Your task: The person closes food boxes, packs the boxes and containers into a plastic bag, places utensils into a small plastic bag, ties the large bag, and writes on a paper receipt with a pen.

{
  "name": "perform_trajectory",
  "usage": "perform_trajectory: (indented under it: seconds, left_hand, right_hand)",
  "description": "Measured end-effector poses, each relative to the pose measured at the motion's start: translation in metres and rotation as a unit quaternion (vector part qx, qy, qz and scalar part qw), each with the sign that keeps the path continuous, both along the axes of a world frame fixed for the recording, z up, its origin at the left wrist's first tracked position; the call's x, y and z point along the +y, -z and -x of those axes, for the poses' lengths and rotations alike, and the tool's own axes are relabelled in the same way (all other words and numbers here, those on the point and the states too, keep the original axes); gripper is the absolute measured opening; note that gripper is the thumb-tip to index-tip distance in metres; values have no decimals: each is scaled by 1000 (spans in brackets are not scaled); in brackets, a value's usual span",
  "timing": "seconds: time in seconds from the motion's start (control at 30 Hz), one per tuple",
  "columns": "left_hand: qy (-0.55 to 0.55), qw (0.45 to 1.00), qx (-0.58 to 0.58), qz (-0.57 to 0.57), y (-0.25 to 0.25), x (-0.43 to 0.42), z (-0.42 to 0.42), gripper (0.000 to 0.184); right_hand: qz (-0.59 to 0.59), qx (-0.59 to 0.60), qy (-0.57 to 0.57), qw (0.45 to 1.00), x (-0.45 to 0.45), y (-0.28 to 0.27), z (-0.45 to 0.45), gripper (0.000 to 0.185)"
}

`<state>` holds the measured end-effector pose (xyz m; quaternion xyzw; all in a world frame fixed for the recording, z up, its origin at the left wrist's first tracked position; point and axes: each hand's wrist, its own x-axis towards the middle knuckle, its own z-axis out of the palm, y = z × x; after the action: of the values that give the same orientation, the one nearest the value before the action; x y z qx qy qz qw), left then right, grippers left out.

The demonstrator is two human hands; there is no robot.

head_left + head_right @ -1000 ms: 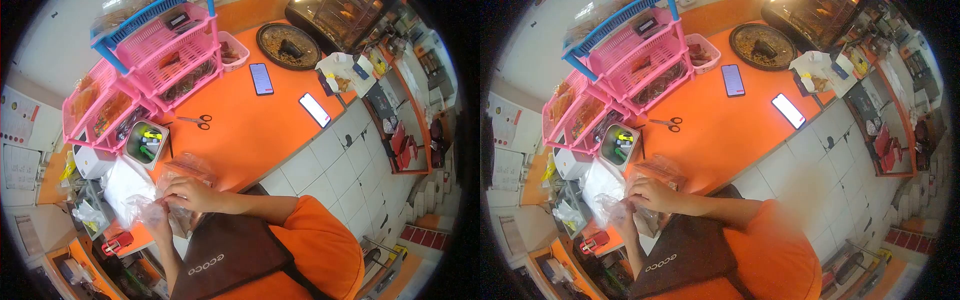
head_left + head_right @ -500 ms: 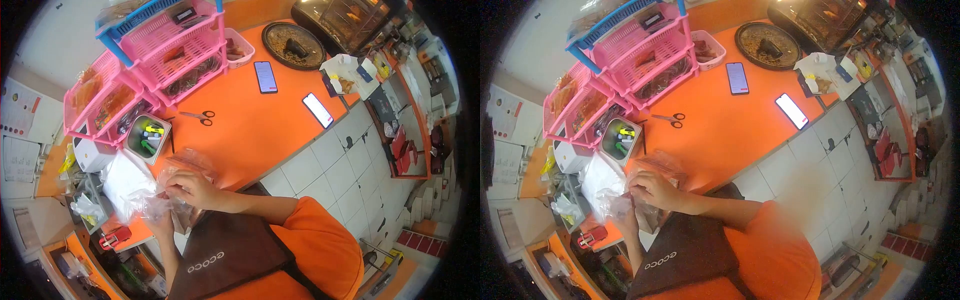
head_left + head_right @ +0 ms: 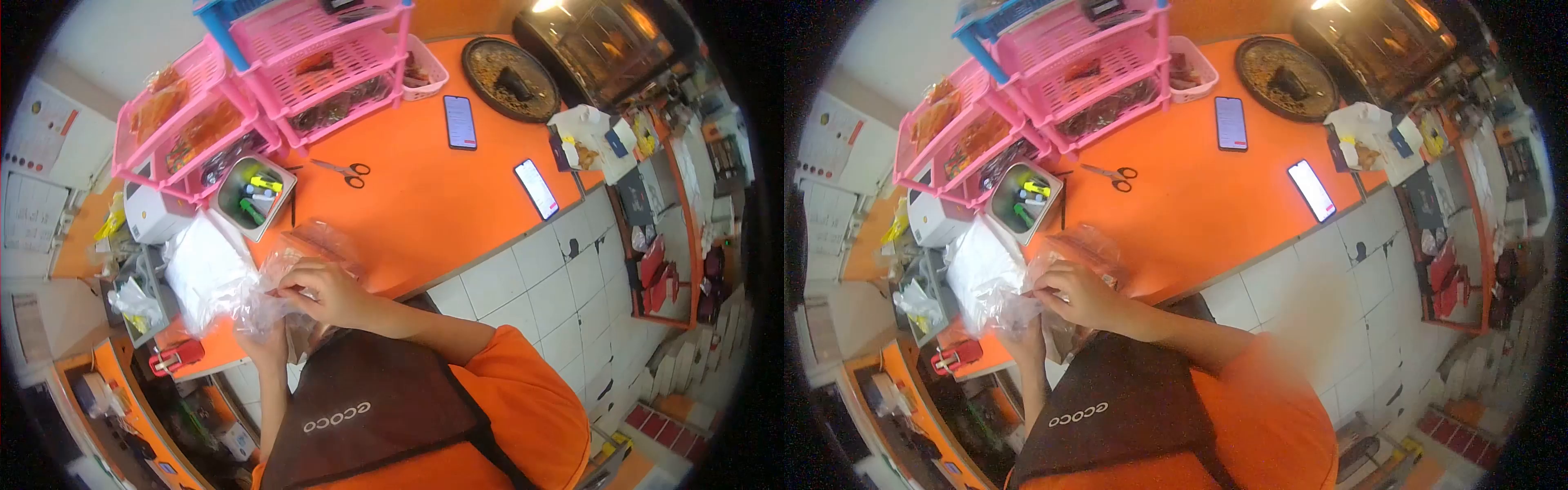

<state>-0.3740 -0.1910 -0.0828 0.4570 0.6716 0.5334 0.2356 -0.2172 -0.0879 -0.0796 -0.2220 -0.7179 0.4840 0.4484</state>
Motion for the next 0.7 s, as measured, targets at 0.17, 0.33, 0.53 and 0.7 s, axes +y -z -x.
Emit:
perform_trajectory:
  seconds: [0.17, 0.33, 0.53, 0.7]
  left_hand:
    - [-60, 997, 44, -8, 14, -6, 0, 24]
    - [-64, 995, 74, 20, 16, -8, 0, 29]
    - [-38, 980, 194, -15, -2, -3, -3, 29]
    - [-50, 975, 214, -12, -2, -4, -3, 24]
  right_hand:
    - [-10, -8, 1, 1000, -1, 1, 1, 14]
    - [-12, -9, 15, 1000, -2, 1, 0, 18]
    - [-59, -25, 16, 998, -1, -4, -3, 31]
    - [-12, -14, 23, 1000, -1, -6, -3, 30]
